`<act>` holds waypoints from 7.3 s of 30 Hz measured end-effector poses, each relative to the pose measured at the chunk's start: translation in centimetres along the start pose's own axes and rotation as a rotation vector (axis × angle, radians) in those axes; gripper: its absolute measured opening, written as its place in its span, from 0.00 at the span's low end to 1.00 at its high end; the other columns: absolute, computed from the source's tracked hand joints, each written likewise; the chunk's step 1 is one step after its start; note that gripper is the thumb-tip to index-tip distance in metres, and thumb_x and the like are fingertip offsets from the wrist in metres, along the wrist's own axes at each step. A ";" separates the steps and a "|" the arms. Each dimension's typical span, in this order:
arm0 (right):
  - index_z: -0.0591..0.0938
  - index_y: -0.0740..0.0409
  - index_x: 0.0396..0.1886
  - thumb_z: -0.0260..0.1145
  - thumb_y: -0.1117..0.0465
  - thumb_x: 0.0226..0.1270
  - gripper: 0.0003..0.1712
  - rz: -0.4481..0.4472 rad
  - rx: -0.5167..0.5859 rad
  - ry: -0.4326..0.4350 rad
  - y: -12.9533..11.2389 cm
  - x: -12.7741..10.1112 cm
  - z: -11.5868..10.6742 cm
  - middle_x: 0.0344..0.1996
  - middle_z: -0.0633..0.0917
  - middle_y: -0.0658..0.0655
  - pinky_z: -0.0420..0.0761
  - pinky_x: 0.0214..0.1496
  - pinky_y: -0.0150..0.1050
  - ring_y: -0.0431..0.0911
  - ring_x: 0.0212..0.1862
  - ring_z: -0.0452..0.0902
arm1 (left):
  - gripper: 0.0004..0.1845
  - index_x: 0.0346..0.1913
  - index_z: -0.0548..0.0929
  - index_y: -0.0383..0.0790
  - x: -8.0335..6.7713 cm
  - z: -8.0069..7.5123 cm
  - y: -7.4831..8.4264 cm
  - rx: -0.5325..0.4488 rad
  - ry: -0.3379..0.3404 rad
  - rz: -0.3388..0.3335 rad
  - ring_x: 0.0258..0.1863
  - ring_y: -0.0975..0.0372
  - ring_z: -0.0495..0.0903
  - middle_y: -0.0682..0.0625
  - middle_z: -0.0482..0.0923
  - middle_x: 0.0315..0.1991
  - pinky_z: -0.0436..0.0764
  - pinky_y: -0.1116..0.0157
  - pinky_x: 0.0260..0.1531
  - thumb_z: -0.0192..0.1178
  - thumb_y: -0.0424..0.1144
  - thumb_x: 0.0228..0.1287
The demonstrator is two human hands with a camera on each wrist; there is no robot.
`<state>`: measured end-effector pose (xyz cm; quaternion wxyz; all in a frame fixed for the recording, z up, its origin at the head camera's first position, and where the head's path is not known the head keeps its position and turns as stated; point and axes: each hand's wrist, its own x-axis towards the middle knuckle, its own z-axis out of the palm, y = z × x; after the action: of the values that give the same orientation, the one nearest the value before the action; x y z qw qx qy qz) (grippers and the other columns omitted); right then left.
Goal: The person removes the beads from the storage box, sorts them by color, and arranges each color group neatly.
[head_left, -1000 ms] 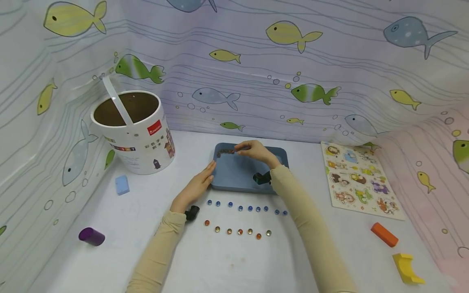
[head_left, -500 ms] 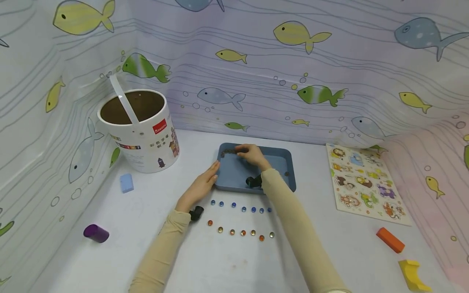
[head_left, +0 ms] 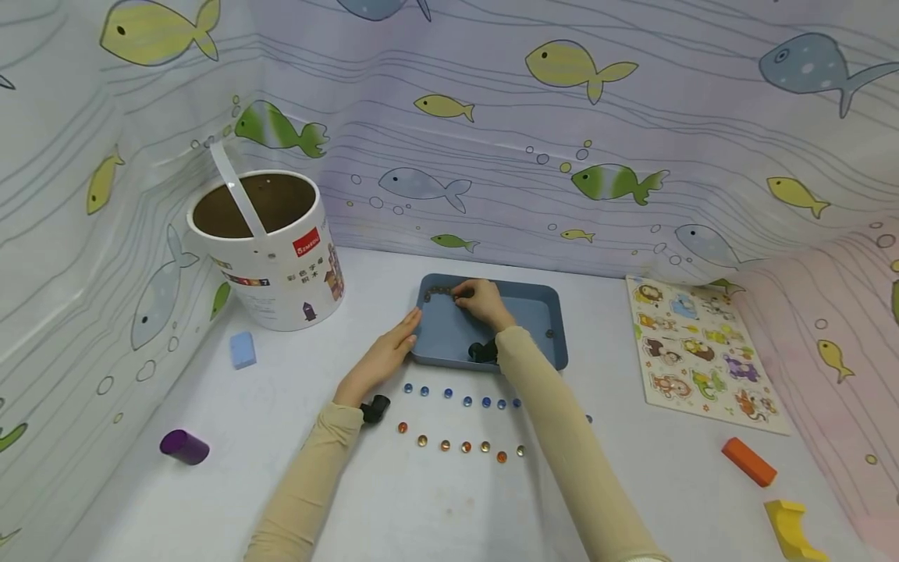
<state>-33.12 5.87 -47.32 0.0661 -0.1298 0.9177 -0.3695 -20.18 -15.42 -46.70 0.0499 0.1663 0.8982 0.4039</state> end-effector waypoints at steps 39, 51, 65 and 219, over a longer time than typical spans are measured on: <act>0.79 0.68 0.56 0.61 0.60 0.71 0.19 -0.090 0.387 -0.117 4.0 -14.7 -8.8 0.54 0.82 0.66 0.82 0.54 0.36 0.55 0.54 0.80 | 0.28 0.76 0.53 0.37 0.1 0.1 -0.4 -0.011 -0.003 0.021 0.76 0.48 0.50 0.44 0.47 0.78 0.52 0.48 0.75 0.42 0.37 0.78; 0.84 0.64 0.42 0.68 0.64 0.63 0.10 -0.100 0.381 -0.234 8.4 -24.5 -6.7 0.33 0.85 0.57 0.76 0.26 0.30 0.34 0.27 0.73 | 0.27 0.76 0.52 0.39 0.3 0.3 -0.4 -0.007 -0.013 0.009 0.77 0.49 0.49 0.46 0.46 0.78 0.50 0.50 0.76 0.40 0.38 0.78; 0.86 0.51 0.37 0.73 0.62 0.57 0.08 -0.157 0.211 -0.256 8.0 -26.5 -5.3 0.29 0.82 0.51 0.73 0.26 0.29 0.34 0.26 0.68 | 0.28 0.76 0.52 0.40 0.4 0.3 -0.6 -0.007 -0.009 -0.006 0.77 0.48 0.49 0.46 0.46 0.78 0.51 0.49 0.76 0.41 0.37 0.78; 0.83 0.55 0.49 0.65 0.58 0.67 0.13 0.015 0.071 -0.026 -0.3 -1.4 -1.9 0.45 0.86 0.58 0.81 0.40 0.37 0.48 0.41 0.82 | 0.27 0.76 0.55 0.39 0.1 0.4 -0.6 0.004 -0.007 0.017 0.76 0.48 0.51 0.46 0.48 0.78 0.52 0.47 0.75 0.41 0.38 0.78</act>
<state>-32.16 7.30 -45.74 0.0851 -0.1255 0.9040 -0.3998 -20.35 -15.45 -47.37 0.0495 0.1754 0.8974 0.4019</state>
